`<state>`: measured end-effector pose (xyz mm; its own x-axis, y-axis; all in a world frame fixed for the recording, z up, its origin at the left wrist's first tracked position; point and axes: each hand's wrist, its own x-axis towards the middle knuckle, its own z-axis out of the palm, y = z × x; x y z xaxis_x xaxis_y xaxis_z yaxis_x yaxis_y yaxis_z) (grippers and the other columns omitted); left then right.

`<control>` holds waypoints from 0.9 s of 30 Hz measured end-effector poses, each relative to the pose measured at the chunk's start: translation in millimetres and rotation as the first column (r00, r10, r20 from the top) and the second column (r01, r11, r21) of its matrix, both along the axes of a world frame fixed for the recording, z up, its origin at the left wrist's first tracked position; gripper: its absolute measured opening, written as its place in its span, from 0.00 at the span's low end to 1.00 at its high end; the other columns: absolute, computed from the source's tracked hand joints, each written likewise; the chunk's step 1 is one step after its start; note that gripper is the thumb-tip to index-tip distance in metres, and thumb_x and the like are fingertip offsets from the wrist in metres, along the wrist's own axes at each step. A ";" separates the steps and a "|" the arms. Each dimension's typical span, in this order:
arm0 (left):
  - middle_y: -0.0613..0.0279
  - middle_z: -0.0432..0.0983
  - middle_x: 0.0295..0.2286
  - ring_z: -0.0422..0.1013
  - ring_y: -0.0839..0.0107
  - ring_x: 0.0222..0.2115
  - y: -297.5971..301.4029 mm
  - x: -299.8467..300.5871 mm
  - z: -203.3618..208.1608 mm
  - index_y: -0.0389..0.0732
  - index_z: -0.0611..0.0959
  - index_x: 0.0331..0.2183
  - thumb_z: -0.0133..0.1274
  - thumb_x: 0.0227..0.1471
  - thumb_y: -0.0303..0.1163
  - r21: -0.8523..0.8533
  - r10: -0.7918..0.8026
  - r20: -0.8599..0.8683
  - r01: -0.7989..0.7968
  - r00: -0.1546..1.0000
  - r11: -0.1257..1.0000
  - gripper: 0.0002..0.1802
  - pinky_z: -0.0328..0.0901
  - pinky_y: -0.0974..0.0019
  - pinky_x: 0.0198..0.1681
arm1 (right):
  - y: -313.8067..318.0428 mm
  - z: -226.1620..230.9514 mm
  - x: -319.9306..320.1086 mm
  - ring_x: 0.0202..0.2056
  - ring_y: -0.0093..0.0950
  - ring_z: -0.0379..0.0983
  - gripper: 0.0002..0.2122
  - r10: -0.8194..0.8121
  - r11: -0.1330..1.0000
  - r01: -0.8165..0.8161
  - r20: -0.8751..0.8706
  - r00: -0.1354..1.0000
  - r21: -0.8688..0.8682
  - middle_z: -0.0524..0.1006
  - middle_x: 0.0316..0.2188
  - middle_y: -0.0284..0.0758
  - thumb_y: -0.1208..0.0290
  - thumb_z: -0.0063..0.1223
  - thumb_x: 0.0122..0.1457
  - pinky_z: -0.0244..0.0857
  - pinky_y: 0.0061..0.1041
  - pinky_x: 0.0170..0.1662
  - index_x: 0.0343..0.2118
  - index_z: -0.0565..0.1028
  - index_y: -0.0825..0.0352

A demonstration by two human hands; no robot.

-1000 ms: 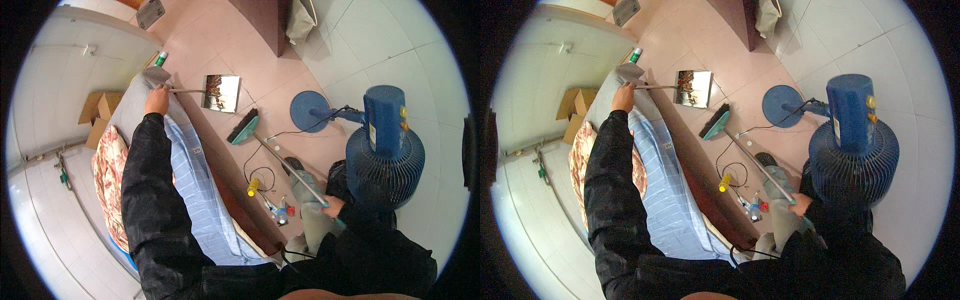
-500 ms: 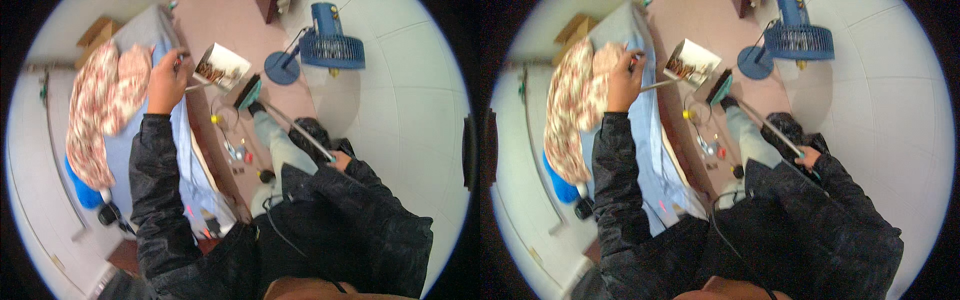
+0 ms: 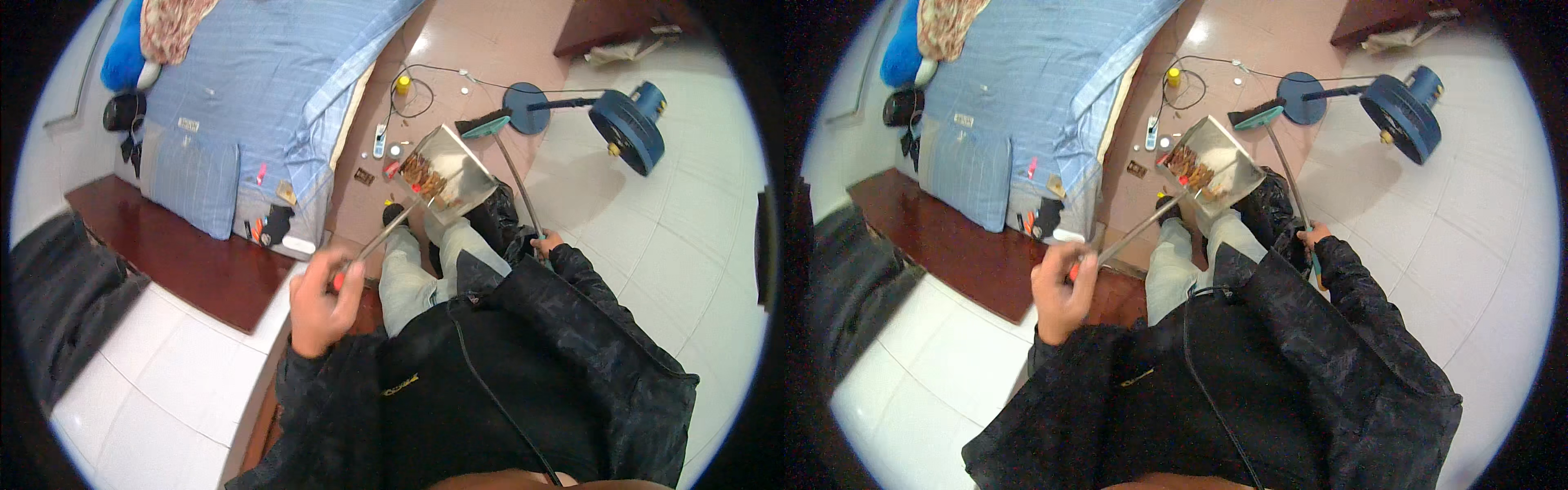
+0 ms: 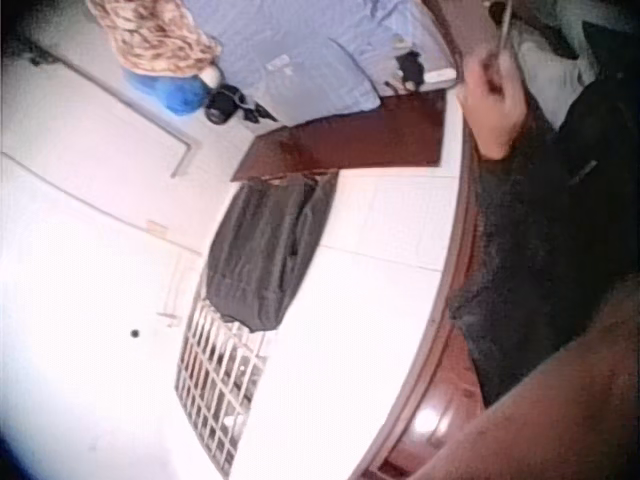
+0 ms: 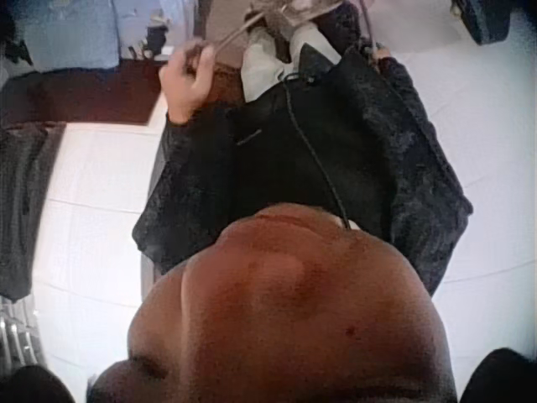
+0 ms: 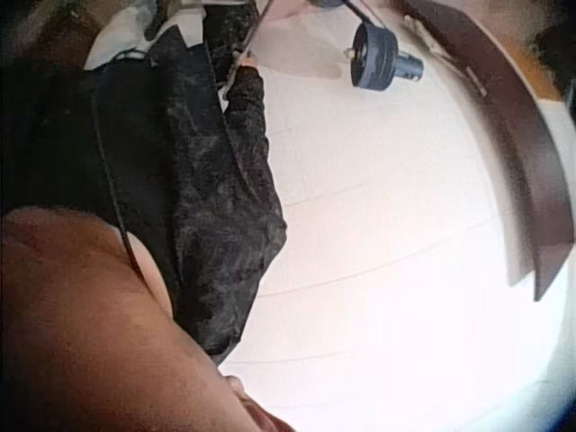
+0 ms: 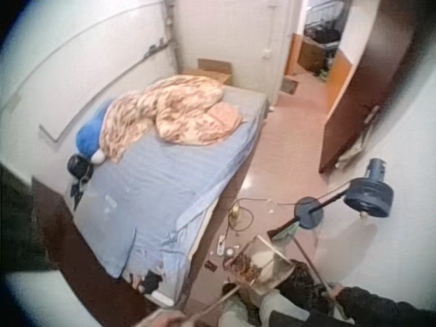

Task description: The person sits on the floor and collects various items, including plastic bottles, boxes, and wrappers, into a black trash bag. They then use a broom and dustpan to sweep remaining debris into the dustpan and empty it into the bag.

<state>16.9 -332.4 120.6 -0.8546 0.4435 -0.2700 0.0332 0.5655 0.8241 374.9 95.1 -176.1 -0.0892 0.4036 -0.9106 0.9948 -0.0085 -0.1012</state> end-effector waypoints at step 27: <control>0.39 0.67 0.17 0.65 0.40 0.20 -204.0 351.5 -314.9 0.31 0.73 0.19 0.55 0.56 0.45 -0.417 0.426 0.298 -0.284 0.855 0.863 0.26 0.58 0.45 0.25 | -37.1 27.9 37.5 0.22 0.30 0.73 0.21 0.401 0.914 -0.404 0.066 0.914 0.045 0.76 0.22 0.37 0.54 0.55 0.61 0.68 0.33 0.27 0.39 0.76 0.73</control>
